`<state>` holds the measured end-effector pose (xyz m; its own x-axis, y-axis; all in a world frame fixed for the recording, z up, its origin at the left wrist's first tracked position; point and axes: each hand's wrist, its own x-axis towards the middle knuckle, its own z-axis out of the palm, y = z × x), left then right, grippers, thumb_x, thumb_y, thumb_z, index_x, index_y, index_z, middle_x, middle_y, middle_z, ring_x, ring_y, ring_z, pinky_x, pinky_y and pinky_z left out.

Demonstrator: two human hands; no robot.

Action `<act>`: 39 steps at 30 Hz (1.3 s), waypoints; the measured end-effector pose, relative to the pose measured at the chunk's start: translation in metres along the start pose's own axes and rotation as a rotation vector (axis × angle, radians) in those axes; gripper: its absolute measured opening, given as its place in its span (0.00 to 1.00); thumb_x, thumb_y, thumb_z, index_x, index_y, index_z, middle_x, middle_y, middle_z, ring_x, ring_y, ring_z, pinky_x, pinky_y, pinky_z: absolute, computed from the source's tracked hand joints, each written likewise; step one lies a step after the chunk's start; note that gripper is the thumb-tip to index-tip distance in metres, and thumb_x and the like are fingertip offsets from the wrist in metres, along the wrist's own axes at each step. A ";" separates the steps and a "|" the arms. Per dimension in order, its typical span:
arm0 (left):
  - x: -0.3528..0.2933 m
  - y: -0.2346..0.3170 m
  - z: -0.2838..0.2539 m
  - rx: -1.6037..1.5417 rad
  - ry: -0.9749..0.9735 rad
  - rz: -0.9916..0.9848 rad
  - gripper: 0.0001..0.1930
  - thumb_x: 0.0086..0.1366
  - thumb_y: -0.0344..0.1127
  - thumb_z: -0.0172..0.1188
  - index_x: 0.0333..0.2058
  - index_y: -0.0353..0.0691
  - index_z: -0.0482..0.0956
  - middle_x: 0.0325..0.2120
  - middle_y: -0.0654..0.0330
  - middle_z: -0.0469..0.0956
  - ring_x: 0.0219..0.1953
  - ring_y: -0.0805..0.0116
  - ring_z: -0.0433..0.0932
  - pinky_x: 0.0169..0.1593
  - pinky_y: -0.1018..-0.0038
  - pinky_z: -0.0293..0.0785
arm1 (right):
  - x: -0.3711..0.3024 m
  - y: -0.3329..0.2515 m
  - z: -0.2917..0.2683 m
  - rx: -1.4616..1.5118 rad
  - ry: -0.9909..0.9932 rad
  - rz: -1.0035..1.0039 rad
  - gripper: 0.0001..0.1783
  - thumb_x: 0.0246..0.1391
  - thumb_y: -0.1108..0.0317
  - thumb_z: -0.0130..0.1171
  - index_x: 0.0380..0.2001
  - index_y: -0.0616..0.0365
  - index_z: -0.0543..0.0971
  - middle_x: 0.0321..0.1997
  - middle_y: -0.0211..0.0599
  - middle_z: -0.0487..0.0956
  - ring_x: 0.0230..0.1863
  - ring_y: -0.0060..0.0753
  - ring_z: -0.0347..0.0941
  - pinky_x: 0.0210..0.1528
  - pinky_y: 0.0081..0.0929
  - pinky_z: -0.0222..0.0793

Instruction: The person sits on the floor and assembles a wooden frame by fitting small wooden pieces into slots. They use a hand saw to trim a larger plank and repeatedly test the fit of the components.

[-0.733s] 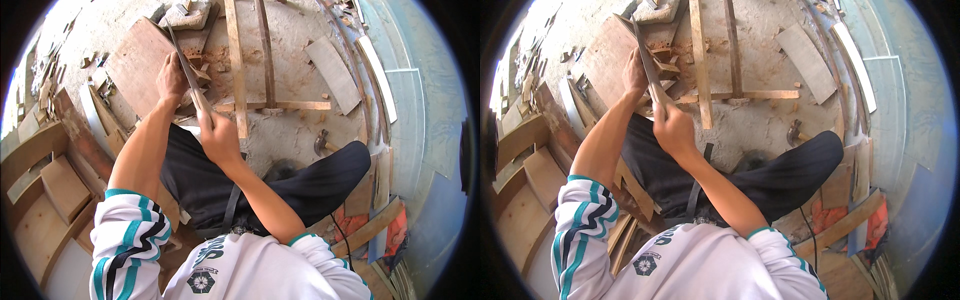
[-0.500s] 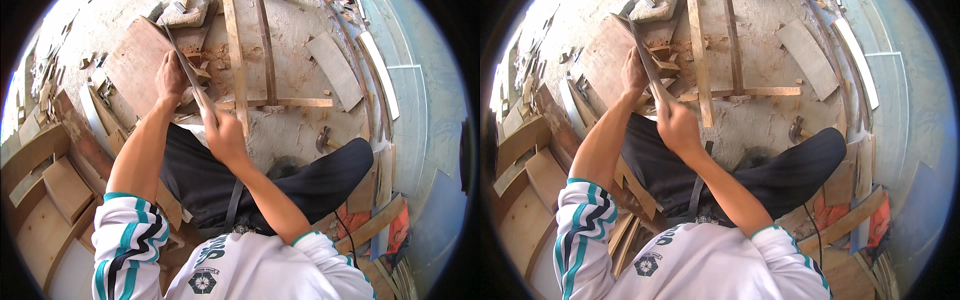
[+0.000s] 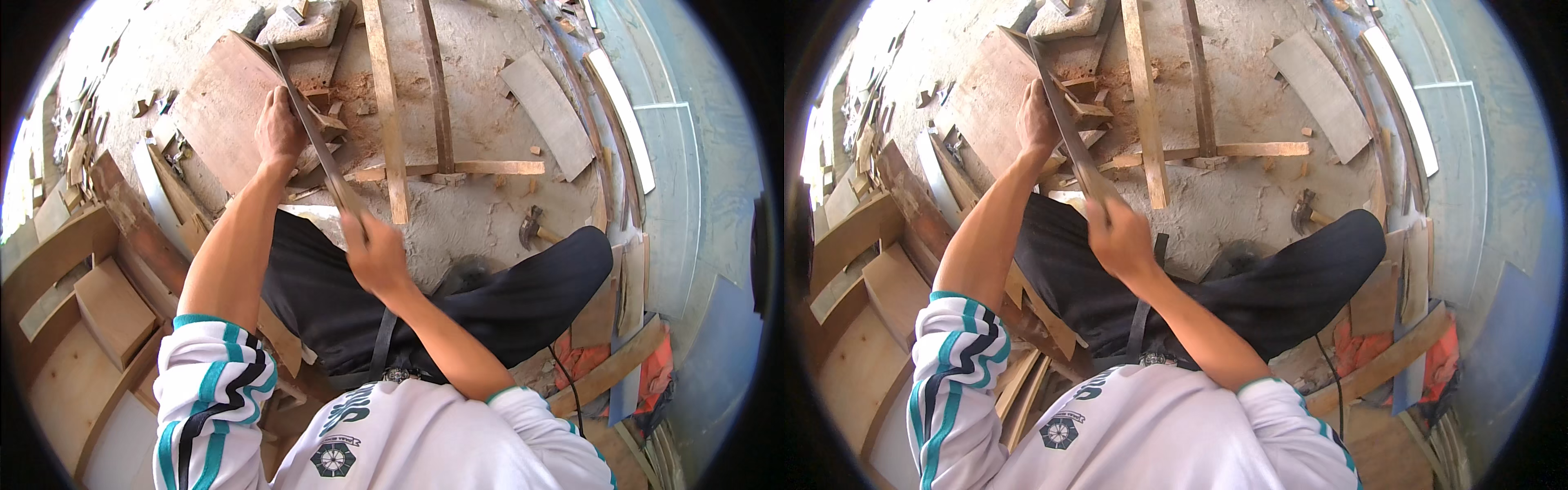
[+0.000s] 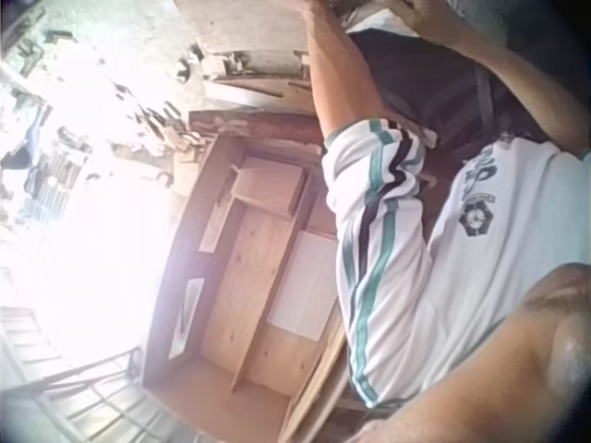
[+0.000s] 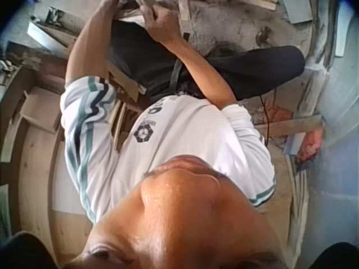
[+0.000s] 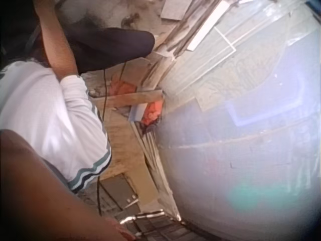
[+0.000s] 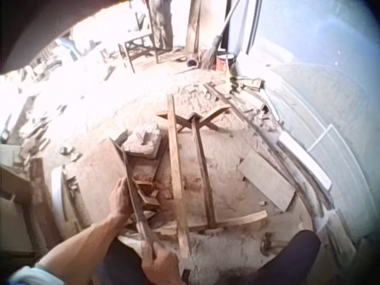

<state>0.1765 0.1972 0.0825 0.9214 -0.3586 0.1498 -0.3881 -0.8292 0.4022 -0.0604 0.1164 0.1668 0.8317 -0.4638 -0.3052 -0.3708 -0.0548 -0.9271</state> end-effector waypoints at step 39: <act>0.009 0.016 -0.003 -0.040 -0.040 -0.006 0.08 0.66 0.38 0.55 0.40 0.43 0.72 0.41 0.51 0.77 0.45 0.42 0.77 0.45 0.51 0.73 | 0.081 -0.025 0.016 0.001 -0.028 0.020 0.22 0.66 0.54 0.52 0.32 0.64 0.81 0.24 0.60 0.78 0.29 0.67 0.77 0.29 0.49 0.71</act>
<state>0.1788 0.1820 0.0928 0.9219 -0.3712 0.1112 -0.3807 -0.8140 0.4387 0.0230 0.0937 0.1616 0.8354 -0.4394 -0.3302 -0.3876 -0.0449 -0.9207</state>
